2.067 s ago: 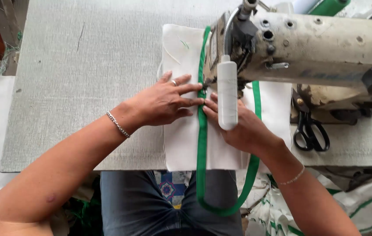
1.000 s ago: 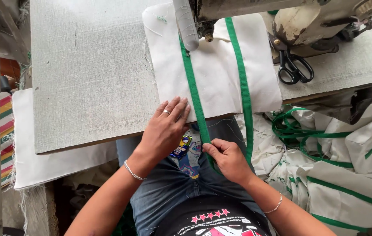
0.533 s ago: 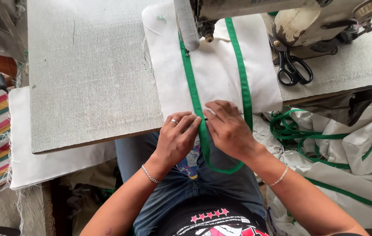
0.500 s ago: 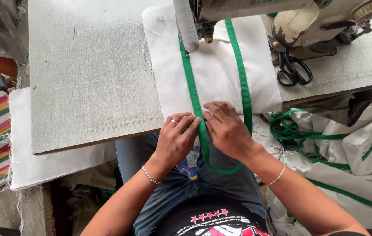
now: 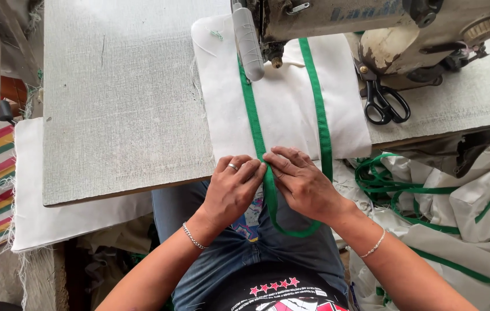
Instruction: Sewing green straps onto white fabric bags using an industrial sewing machine and trimming excess with scissors.
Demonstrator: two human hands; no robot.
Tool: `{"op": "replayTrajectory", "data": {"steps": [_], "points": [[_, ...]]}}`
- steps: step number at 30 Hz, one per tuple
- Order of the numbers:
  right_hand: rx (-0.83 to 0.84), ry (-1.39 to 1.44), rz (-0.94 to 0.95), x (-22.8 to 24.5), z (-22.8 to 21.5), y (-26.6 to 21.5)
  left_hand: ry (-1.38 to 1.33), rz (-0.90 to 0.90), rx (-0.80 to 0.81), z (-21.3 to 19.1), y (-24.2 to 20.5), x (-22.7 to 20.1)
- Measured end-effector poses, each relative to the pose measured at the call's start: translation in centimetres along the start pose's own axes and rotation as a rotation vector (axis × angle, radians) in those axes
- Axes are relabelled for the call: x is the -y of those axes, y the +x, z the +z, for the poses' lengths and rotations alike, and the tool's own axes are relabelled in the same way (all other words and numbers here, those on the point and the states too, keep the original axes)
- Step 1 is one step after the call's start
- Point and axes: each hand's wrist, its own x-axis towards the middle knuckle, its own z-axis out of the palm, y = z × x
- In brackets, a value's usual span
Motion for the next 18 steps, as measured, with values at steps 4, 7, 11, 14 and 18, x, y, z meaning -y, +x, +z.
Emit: {"op": "replayTrajectory", "data": {"steps": [4,7,11,14,18], "points": [[0.063,-0.025,-0.025,0.1,-0.6,0.2,-0.07,0.038,0.064,-0.8,0.7,0.8],[0.108,-0.027,-0.04,0.0,-1.0,0.1,-0.219,0.0,0.31,-2.8,2.2,2.9],[0.142,0.001,-0.064,-0.3,-1.5,0.2,-0.204,-0.021,0.512,-3.5,1.5,4.3],[0.191,0.022,-0.084,-0.7,-2.0,0.4,-0.204,-0.038,0.589,-3.8,1.5,4.5],[0.237,0.097,-0.081,-1.3,-2.7,1.1,-0.208,-0.031,0.654,-3.4,1.4,5.2]]}}
